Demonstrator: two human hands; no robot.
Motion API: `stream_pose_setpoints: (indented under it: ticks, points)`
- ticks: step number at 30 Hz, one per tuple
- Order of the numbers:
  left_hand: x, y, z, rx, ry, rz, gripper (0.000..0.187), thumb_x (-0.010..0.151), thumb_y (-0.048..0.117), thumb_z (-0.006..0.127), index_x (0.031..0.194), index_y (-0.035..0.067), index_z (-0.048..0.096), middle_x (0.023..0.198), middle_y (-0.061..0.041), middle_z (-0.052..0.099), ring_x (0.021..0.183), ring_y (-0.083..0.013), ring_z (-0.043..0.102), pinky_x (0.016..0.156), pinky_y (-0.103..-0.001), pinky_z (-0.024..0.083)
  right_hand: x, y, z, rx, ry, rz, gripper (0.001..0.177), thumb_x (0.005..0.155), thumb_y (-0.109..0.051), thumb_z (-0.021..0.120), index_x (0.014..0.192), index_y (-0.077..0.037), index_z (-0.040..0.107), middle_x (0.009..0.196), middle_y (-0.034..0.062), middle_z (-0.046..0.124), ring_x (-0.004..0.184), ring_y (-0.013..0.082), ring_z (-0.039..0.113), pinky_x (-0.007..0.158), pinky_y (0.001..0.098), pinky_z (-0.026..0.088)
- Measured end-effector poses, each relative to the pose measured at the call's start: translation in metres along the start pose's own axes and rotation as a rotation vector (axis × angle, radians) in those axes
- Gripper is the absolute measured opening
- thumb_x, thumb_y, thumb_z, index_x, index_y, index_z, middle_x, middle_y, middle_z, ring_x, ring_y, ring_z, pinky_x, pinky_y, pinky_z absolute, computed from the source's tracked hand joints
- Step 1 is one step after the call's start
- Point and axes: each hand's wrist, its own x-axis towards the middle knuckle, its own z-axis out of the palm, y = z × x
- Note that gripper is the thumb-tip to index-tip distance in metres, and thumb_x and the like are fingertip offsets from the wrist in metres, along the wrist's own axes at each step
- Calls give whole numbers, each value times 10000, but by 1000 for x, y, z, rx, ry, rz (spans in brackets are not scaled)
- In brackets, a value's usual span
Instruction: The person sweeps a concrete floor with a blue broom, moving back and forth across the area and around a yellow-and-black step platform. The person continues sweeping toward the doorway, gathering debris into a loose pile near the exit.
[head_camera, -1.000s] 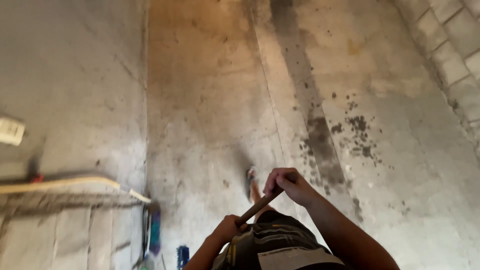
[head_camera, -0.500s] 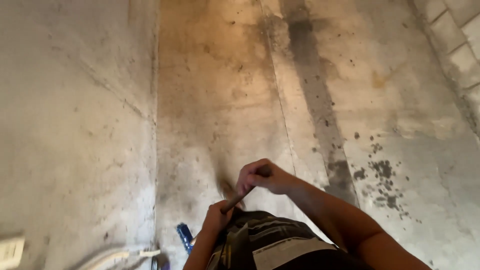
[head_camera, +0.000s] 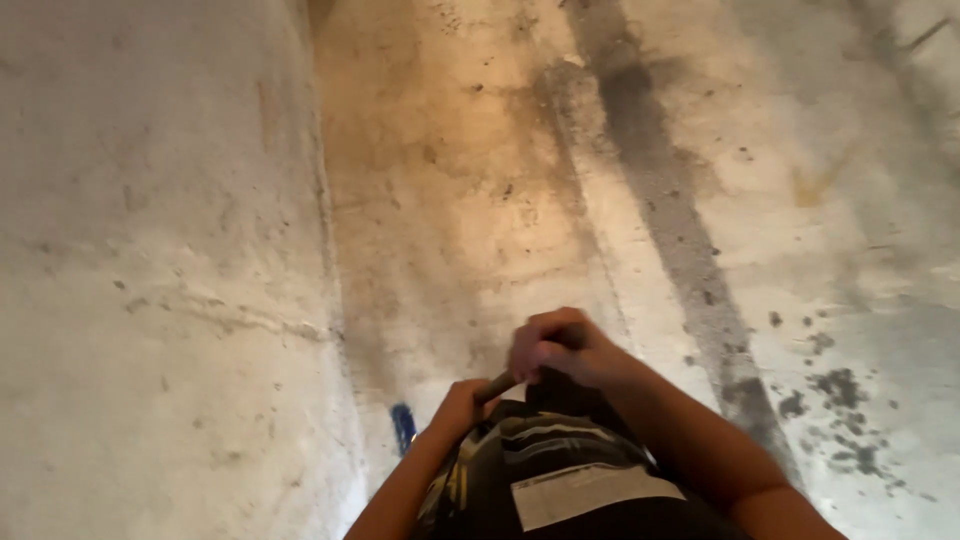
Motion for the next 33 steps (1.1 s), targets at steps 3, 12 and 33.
stream_pose_setpoints:
  ticks: [3, 12, 33]
  points:
    - [65, 9, -47, -42, -20, -22, 171, 806, 132, 592, 651, 155, 660, 687, -100, 686, 807, -336, 687, 794, -385, 526, 52, 14, -47, -43, 65, -42, 406, 966, -315, 645, 716, 3, 617, 630, 144, 661, 653, 287, 679, 629, 342, 530]
    - [279, -8, -200, -857, 2, -346, 415, 728, 304, 557, 1058, 104, 709, 488, -79, 416, 415, -200, 433, 404, -309, 380, 256, 51, -182, 50, -81, 40, 384, 968, -270, 649, 693, -3, 629, 652, 139, 652, 645, 265, 662, 618, 336, 507]
    - [647, 38, -614, 206, -36, 144, 256, 935, 440, 594, 1180, 382, 643, 981, -87, 726, 1083, -342, 650, 997, -434, 500, 706, 152, -400, -133, -86, -239, 442, 914, -267, 691, 547, -51, 574, 508, 86, 555, 415, 282, 563, 512, 409, 500]
